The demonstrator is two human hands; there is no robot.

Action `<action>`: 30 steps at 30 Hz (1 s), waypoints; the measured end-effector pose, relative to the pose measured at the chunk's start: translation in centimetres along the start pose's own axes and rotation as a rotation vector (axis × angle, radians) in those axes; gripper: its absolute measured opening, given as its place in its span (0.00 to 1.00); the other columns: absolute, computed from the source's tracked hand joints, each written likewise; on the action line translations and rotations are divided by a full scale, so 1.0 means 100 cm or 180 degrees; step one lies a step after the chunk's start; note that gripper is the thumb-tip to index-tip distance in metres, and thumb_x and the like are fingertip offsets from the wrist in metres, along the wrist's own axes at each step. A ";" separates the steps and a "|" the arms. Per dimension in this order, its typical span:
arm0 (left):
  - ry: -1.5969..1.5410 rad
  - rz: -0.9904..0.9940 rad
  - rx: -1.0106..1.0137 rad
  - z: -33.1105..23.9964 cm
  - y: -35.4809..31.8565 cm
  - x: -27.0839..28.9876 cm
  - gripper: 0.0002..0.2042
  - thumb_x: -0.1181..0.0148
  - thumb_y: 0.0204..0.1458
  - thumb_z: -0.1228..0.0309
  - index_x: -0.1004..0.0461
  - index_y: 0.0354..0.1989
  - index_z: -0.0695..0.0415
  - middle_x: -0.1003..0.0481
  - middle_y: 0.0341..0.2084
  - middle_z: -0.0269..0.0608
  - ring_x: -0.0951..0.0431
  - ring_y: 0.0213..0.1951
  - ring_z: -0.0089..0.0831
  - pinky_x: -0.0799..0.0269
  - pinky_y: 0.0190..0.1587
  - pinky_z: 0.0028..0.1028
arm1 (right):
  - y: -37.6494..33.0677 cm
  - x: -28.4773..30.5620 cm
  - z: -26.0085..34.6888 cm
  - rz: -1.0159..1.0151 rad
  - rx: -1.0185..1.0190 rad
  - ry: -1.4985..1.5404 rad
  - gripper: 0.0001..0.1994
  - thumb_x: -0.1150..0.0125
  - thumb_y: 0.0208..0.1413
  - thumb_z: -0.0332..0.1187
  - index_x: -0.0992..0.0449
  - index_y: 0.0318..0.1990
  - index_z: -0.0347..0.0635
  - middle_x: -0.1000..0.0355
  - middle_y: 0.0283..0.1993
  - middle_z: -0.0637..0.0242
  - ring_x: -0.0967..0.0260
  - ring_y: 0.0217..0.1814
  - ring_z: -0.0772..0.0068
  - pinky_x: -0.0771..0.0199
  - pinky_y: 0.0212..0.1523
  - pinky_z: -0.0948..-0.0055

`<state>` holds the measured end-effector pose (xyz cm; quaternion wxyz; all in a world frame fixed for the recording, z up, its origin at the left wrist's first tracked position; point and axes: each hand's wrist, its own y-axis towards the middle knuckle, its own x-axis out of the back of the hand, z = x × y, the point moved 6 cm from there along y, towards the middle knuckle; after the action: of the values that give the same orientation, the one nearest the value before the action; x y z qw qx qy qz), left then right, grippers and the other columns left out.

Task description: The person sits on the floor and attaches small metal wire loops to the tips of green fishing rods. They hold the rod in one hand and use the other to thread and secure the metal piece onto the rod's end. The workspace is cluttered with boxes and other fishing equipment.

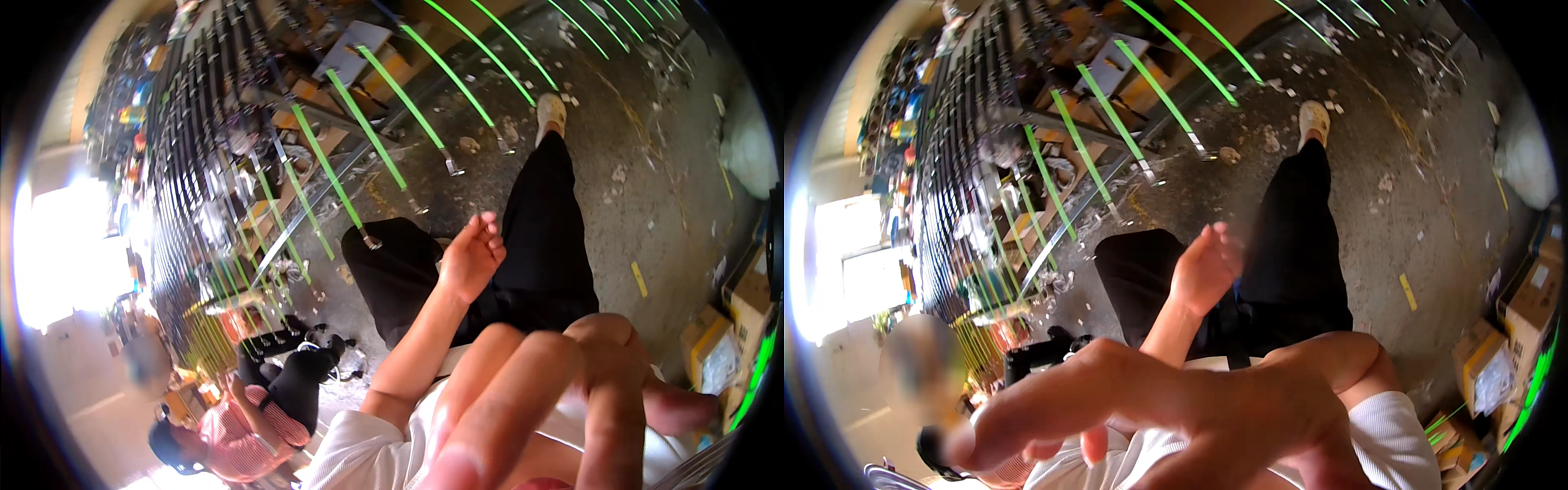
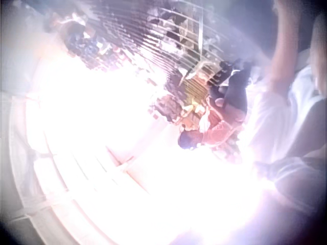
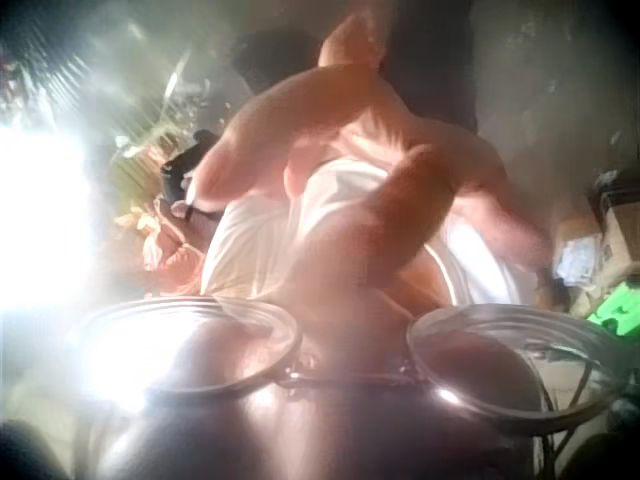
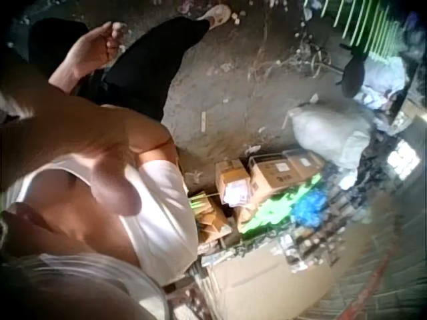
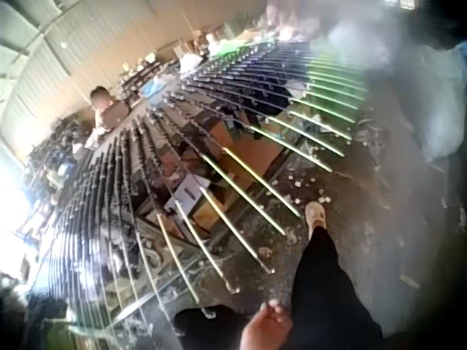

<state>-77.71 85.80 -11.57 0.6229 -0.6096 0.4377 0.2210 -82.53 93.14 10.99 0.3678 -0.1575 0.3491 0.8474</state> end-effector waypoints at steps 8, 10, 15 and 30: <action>0.0136 0.0082 -0.0656 -0.028 -0.050 0.002 0.09 0.52 0.58 0.64 0.29 0.38 0.56 0.32 0.27 0.29 0.36 0.29 0.23 0.39 0.34 0.22 | 0.017 -0.069 0.023 0.0784 0.0006 0.0398 0.21 0.64 0.63 0.49 0.37 0.36 0.38 0.40 0.23 0.65 0.45 0.19 0.76 0.46 0.16 0.81; 0.0136 0.0213 -0.0746 -0.030 -0.056 -0.002 0.09 0.51 0.57 0.64 0.29 0.37 0.56 0.31 0.26 0.28 0.35 0.29 0.22 0.38 0.34 0.22 | 0.019 -0.084 0.035 0.0970 0.0002 0.0416 0.21 0.65 0.63 0.49 0.37 0.36 0.38 0.40 0.23 0.65 0.45 0.19 0.76 0.45 0.16 0.80; 0.0285 0.0002 -0.1215 -0.033 -0.106 0.018 0.08 0.48 0.56 0.66 0.28 0.38 0.58 0.29 0.27 0.28 0.33 0.26 0.18 0.36 0.31 0.18 | 0.011 -0.141 0.031 0.1492 -0.0277 0.0928 0.21 0.67 0.64 0.50 0.36 0.36 0.39 0.41 0.23 0.66 0.45 0.19 0.76 0.45 0.17 0.80; -0.0126 -0.0902 -0.2008 -0.041 -0.215 0.107 0.05 0.48 0.55 0.69 0.27 0.35 0.56 0.31 0.24 0.27 0.35 0.26 0.18 0.38 0.31 0.19 | -0.010 -0.088 0.008 0.0435 -0.0890 0.0658 0.20 0.68 0.66 0.44 0.38 0.28 0.40 0.45 0.19 0.68 0.52 0.17 0.79 0.51 0.14 0.82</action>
<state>-55.92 75.68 -7.63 0.4366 -0.8225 0.2466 0.2685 -75.79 89.70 15.71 0.2460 -0.2693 0.2737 0.8900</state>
